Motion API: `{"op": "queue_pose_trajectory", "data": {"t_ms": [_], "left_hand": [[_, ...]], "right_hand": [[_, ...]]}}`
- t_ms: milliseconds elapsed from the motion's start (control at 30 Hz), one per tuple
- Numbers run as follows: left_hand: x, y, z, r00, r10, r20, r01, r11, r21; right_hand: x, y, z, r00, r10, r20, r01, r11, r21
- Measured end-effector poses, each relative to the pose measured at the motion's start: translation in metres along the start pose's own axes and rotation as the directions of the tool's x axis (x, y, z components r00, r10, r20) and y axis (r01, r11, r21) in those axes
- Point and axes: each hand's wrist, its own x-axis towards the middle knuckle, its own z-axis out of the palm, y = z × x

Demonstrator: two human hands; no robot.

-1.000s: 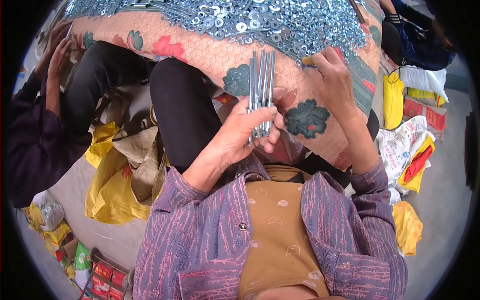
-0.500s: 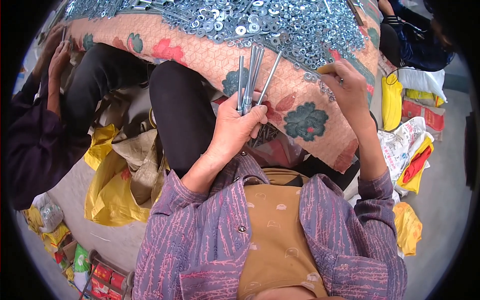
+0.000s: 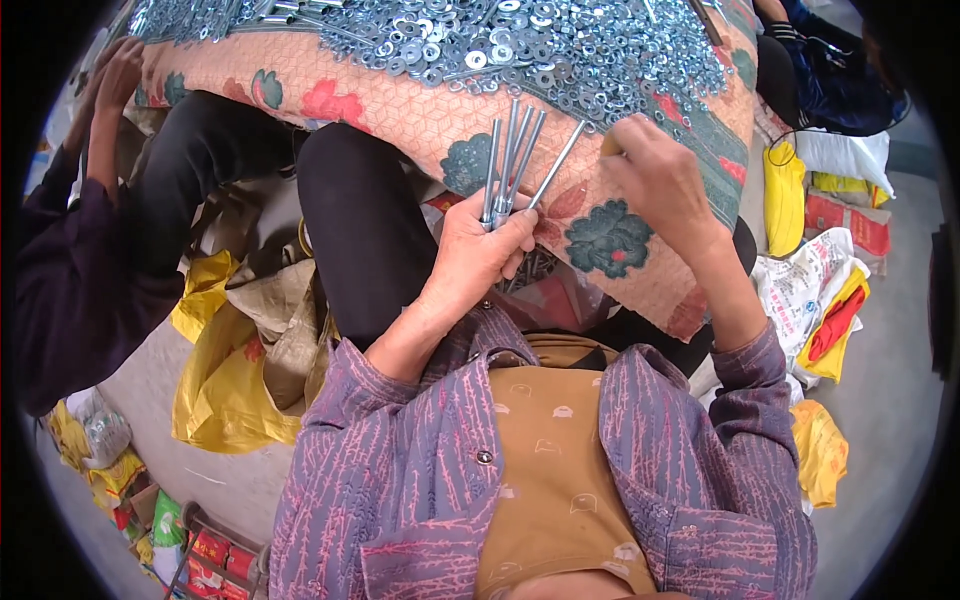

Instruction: The person assembles metal hardware components by hand, placing multiple washers onto long metal bolts.

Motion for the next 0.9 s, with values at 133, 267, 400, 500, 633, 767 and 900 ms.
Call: {"op": "queue_pose_trajectory", "data": {"t_ms": [133, 267, 400, 500, 633, 767, 900], "left_hand": [[-0.001, -0.007, -0.001, 1.000, 0.009, 0.017, -0.010, 0.999, 0.049], [-0.004, -0.006, 0.004, 0.984, 0.158, 0.080, -0.175, 0.944, 0.279], [-0.004, -0.004, 0.000, 0.960, 0.251, 0.127, -0.281, 0.855, 0.436], [-0.004, -0.004, -0.001, 0.946, 0.270, 0.176, -0.323, 0.798, 0.509], [-0.003, 0.000, 0.000, 0.916, 0.340, 0.212, -0.401, 0.795, 0.455], [-0.008, 0.002, -0.001, 0.961, 0.213, 0.177, -0.259, 0.920, 0.295], [-0.004, -0.001, -0.005, 0.974, -0.012, 0.225, 0.023, 0.999, -0.049]], "right_hand": [[-0.002, -0.001, -0.017, 0.924, 0.337, 0.179, -0.353, 0.576, 0.737], [-0.010, -0.006, -0.003, 0.931, 0.274, 0.243, -0.343, 0.419, 0.841], [-0.013, -0.007, -0.009, 0.908, 0.318, 0.274, -0.378, 0.336, 0.863], [-0.014, -0.005, -0.011, 0.883, 0.337, 0.325, -0.420, 0.261, 0.870], [-0.016, -0.002, -0.009, 0.836, 0.213, 0.507, -0.468, -0.208, 0.859], [-0.021, -0.013, -0.002, 0.882, 0.236, 0.408, -0.433, 0.060, 0.900], [-0.025, -0.021, -0.002, 0.935, 0.162, 0.315, -0.354, 0.442, 0.824]]}}
